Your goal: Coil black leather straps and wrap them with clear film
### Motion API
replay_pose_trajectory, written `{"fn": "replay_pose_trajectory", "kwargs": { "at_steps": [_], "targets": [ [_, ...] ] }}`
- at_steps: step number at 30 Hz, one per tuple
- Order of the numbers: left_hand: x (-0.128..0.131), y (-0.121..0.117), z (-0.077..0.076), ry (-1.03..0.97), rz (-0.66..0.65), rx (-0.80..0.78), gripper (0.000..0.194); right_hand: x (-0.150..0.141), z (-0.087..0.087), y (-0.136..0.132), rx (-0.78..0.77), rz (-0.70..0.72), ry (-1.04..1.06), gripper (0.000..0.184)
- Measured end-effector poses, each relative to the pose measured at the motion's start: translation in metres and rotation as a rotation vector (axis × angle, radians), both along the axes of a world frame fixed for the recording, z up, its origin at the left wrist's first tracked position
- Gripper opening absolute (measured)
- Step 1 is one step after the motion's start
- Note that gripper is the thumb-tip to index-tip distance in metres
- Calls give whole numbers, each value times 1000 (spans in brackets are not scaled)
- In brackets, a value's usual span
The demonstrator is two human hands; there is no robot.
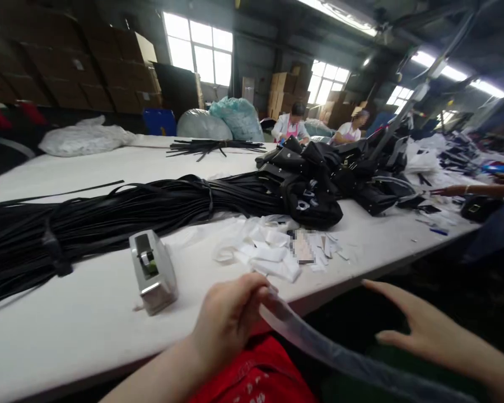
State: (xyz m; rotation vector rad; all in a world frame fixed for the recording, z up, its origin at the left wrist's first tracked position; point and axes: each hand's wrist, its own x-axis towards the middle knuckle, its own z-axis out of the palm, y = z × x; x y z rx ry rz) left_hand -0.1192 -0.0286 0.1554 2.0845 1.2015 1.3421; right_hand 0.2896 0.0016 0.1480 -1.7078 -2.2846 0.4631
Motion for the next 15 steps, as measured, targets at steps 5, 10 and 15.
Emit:
{"fn": "replay_pose_trajectory", "kwargs": {
  "at_steps": [5, 10, 15],
  "targets": [
    [32, 2, -44, -6, -164, -393, 28, -157, -83, -10, -431, 422, 535, 59],
    [8, 13, -77, -363, -191, -876, 53, -181, -129, 4, -269, 466, 387, 41],
    [8, 23, -103, -483, -355, -1279, 51, -153, -148, 40, 95, 599, 29, 56]
  ]
}}
